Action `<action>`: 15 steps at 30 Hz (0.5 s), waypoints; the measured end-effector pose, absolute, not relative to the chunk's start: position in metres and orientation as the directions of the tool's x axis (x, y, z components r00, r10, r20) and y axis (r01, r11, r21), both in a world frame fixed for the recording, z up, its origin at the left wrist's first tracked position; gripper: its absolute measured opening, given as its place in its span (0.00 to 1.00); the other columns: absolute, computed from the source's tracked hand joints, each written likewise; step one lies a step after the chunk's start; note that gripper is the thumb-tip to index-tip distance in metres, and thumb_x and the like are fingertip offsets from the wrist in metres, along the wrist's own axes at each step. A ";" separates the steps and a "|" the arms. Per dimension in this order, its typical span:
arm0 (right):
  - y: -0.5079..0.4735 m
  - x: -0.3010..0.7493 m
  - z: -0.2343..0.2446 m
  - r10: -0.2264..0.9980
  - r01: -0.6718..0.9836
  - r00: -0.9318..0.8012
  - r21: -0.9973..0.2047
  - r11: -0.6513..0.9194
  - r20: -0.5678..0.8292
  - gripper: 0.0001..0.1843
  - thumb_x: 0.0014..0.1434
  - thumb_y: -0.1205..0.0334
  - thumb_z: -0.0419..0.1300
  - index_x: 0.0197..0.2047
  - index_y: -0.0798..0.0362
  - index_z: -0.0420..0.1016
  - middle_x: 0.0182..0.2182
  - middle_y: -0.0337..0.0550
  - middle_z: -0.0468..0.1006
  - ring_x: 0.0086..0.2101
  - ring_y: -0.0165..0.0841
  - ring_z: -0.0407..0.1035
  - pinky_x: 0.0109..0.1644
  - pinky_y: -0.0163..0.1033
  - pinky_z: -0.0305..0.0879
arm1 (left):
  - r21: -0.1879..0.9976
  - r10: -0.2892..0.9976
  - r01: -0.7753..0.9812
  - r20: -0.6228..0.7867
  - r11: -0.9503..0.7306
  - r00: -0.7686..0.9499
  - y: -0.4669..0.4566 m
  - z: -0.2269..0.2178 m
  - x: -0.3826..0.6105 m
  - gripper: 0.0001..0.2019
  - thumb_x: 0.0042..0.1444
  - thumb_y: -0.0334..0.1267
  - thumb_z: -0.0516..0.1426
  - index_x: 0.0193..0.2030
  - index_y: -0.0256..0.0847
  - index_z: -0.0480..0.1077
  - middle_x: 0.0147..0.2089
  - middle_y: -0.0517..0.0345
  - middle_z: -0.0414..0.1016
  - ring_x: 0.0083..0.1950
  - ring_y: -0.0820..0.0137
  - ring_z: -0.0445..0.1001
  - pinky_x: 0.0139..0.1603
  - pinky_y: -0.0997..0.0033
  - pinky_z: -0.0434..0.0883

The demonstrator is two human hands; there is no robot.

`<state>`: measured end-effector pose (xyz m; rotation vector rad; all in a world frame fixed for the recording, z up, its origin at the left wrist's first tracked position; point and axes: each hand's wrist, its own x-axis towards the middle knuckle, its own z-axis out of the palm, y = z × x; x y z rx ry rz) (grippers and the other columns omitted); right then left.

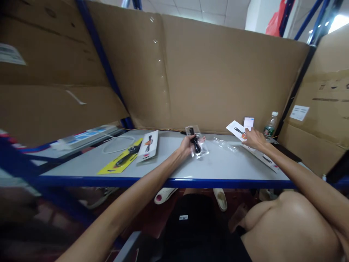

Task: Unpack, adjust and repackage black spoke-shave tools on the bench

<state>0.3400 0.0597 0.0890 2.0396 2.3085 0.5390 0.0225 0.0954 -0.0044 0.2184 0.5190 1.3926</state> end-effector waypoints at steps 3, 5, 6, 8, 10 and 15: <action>0.055 0.319 0.091 0.937 0.950 -0.259 0.236 0.204 0.236 0.32 0.62 0.44 0.62 0.62 0.55 0.66 0.55 0.62 0.71 0.47 0.50 0.74 0.46 0.46 0.67 | 0.441 0.976 -0.888 -0.216 0.129 0.035 0.102 -0.005 0.015 0.07 0.66 0.30 0.49 0.46 0.35 0.67 0.45 0.39 0.79 0.41 0.59 0.84 0.42 0.61 0.81; 0.051 0.308 0.089 0.916 0.933 -0.327 0.234 0.273 0.234 0.31 0.62 0.43 0.61 0.61 0.54 0.66 0.53 0.60 0.72 0.45 0.49 0.74 0.44 0.45 0.67 | 0.420 0.976 -0.904 -0.217 0.079 -0.016 0.105 -0.005 0.010 0.09 0.67 0.31 0.48 0.47 0.34 0.67 0.45 0.38 0.79 0.42 0.60 0.84 0.42 0.62 0.81; 0.049 0.303 0.087 0.908 0.924 -0.352 0.238 0.298 0.229 0.30 0.62 0.43 0.61 0.60 0.53 0.67 0.52 0.59 0.72 0.45 0.49 0.73 0.44 0.45 0.66 | 0.407 0.974 -0.912 -0.221 0.053 -0.042 0.106 -0.006 0.008 0.10 0.67 0.31 0.47 0.47 0.33 0.67 0.44 0.39 0.79 0.41 0.60 0.84 0.42 0.62 0.81; 0.045 0.296 0.084 0.898 0.911 -0.386 0.244 0.333 0.214 0.29 0.62 0.44 0.61 0.60 0.53 0.67 0.51 0.58 0.73 0.45 0.48 0.73 0.42 0.44 0.66 | 0.389 0.968 -0.921 -0.236 0.012 -0.087 0.108 -0.006 0.003 0.11 0.68 0.31 0.47 0.49 0.32 0.68 0.43 0.40 0.79 0.41 0.61 0.83 0.41 0.62 0.81; 0.043 0.292 0.081 0.895 0.908 -0.397 0.231 0.350 0.206 0.29 0.62 0.44 0.61 0.59 0.53 0.67 0.52 0.58 0.73 0.45 0.48 0.73 0.43 0.44 0.66 | 0.387 0.961 -0.922 -0.252 -0.010 -0.117 0.108 -0.007 -0.001 0.12 0.68 0.31 0.46 0.51 0.32 0.68 0.41 0.42 0.78 0.39 0.61 0.83 0.38 0.63 0.82; 0.049 0.292 0.078 0.917 0.938 -0.345 0.101 0.330 0.200 0.32 0.59 0.42 0.64 0.59 0.54 0.68 0.52 0.58 0.75 0.48 0.49 0.72 0.46 0.44 0.66 | 0.413 0.950 -0.911 -0.283 -0.002 -0.131 0.110 -0.009 -0.008 0.15 0.69 0.32 0.45 0.55 0.29 0.67 0.38 0.43 0.78 0.38 0.62 0.82 0.36 0.66 0.82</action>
